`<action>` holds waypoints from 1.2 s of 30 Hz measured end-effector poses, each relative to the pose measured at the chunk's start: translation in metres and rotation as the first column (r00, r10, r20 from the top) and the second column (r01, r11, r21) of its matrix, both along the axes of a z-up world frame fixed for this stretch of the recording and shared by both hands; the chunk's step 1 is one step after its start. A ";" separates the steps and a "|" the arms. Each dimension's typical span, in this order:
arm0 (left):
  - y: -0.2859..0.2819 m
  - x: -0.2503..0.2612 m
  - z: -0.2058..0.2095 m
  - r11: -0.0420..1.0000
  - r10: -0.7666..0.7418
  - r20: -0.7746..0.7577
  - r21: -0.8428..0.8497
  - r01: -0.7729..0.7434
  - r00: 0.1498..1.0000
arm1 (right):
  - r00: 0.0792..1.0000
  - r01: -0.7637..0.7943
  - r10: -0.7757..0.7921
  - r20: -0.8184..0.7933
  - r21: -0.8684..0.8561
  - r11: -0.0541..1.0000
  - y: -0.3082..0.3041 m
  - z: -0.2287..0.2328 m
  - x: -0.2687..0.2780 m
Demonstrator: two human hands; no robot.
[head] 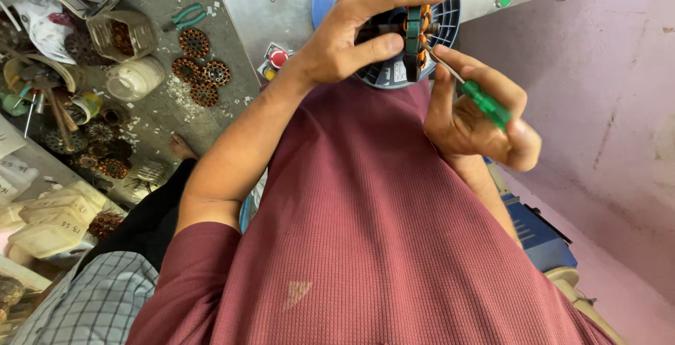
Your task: The person works on a circular electrical component, likely a motor stator, using a screwdriver to adjust copper windings and a pair of scissors to trim wires. They repeatedly insert white insulating material into the slots of the component while seated at a workbench.
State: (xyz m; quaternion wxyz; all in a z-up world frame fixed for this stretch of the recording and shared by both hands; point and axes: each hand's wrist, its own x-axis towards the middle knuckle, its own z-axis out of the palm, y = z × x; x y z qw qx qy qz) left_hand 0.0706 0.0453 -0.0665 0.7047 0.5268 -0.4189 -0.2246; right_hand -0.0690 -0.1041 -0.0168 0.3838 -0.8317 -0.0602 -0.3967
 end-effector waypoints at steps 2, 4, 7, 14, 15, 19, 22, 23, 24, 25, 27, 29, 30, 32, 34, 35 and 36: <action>0.000 0.005 -0.002 0.999 -0.040 -0.068 -0.019 0.039 0.997 | 0.999 -0.019 0.022 0.028 -0.097 0.995 0.002 0.002 0.002; -0.002 0.006 -0.002 0.998 -0.052 -0.104 -0.040 0.048 0.993 | 0.998 0.034 -0.045 -0.053 -0.198 0.980 0.003 0.009 0.002; -0.005 0.008 -0.004 0.996 -0.054 -0.103 -0.082 0.046 0.993 | 0.993 -0.015 -0.004 -0.117 -0.165 0.986 0.000 0.018 0.007; -0.005 0.010 -0.005 0.995 -0.055 -0.090 -0.088 0.047 0.994 | 0.904 -0.085 0.090 -0.417 0.030 0.996 -0.014 0.056 0.014; -0.004 0.010 -0.005 0.995 -0.048 -0.077 -0.089 0.042 0.996 | 0.910 -0.074 0.082 -0.406 0.036 0.997 -0.014 0.060 0.014; -0.005 0.008 -0.008 0.998 -0.019 -0.056 -0.063 0.015 0.998 | 0.937 -0.002 0.050 -0.346 0.137 0.991 -0.009 0.064 0.015; -0.007 0.006 -0.012 0.998 -0.019 -0.070 -0.066 0.014 0.997 | 0.911 0.004 0.063 -0.408 0.162 0.987 -0.012 0.058 0.015; -0.008 0.008 -0.013 0.997 -0.022 -0.079 -0.071 0.017 0.997 | 0.903 -0.005 0.075 -0.424 0.162 0.987 -0.015 0.056 0.016; -0.008 0.009 -0.013 0.996 -0.028 -0.066 -0.083 0.022 0.997 | 0.894 -0.015 0.086 -0.440 0.162 0.987 -0.018 0.054 0.019; -0.008 0.010 -0.014 0.995 -0.031 -0.055 -0.092 0.026 0.998 | 0.886 -0.029 0.107 -0.452 0.176 0.984 -0.022 0.055 0.020; -0.007 0.010 -0.015 0.994 -0.024 -0.033 -0.107 0.020 0.999 | 0.859 -0.067 0.161 -0.487 0.205 0.977 -0.030 0.056 0.024; -0.008 0.009 -0.016 0.993 -0.006 -0.013 -0.119 0.004 1.000 | 0.818 -0.126 0.238 -0.524 0.240 0.962 -0.045 0.058 0.031; -0.009 0.008 -0.017 0.994 -0.005 -0.017 -0.111 0.003 1.000 | 0.794 -0.160 0.282 -0.538 0.262 0.952 -0.051 0.060 0.035; -0.008 0.007 -0.016 0.995 -0.007 -0.022 -0.097 0.005 1.000 | 0.752 -0.243 0.372 -0.544 0.296 0.924 -0.059 0.063 0.043; -0.009 0.008 -0.016 0.995 -0.021 -0.036 -0.101 0.017 0.999 | 0.726 -0.302 0.412 -0.550 0.283 0.910 -0.062 0.067 0.050; -0.009 0.008 -0.015 0.994 -0.024 -0.045 -0.103 0.019 0.999 | 0.741 -0.334 0.388 -0.547 0.201 0.921 -0.059 0.069 0.052; -0.009 0.008 -0.014 0.995 -0.020 -0.047 -0.099 0.016 0.999 | 0.759 -0.362 0.365 -0.539 0.116 0.925 -0.056 0.072 0.054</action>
